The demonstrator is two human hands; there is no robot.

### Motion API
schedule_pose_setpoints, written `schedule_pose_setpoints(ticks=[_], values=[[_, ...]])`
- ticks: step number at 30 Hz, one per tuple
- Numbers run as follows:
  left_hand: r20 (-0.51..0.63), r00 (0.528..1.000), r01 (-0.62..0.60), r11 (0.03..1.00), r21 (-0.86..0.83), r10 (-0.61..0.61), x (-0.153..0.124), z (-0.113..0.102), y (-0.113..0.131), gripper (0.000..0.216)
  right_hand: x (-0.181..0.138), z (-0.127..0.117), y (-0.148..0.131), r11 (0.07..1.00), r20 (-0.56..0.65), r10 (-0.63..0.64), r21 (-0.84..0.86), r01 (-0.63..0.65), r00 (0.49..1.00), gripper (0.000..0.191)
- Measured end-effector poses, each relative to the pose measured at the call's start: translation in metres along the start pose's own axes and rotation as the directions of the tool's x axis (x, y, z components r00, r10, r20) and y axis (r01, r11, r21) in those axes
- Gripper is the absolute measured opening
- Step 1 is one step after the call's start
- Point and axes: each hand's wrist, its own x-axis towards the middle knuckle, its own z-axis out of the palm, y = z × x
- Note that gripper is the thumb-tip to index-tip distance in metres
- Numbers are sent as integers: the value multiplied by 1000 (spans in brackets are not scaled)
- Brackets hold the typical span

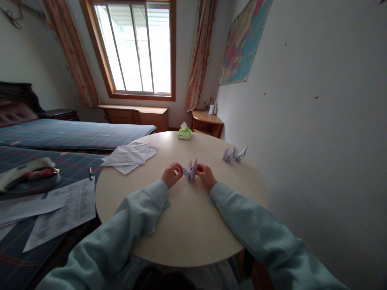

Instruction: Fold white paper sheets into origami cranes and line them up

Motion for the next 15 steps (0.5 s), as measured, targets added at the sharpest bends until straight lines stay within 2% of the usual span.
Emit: schedule_pose_setpoints(ticks=[7, 11, 15], values=[[14, 998, 60, 998, -1, -60, 0, -3, 6, 7, -1, 0, -2, 1000, -4, -13, 4, 13, 1000, 16], [16, 997, 70, 998, 11, -70, 0, -3, 6, 18, -1, 1, -2, 999, 15, -26, 23, 25, 1000, 17], [-10, 998, 56, 998, -1, -56, 0, -2, 4, 19, -1, 1, -2, 999, 20, -26, 21, 26, 999, 17]])
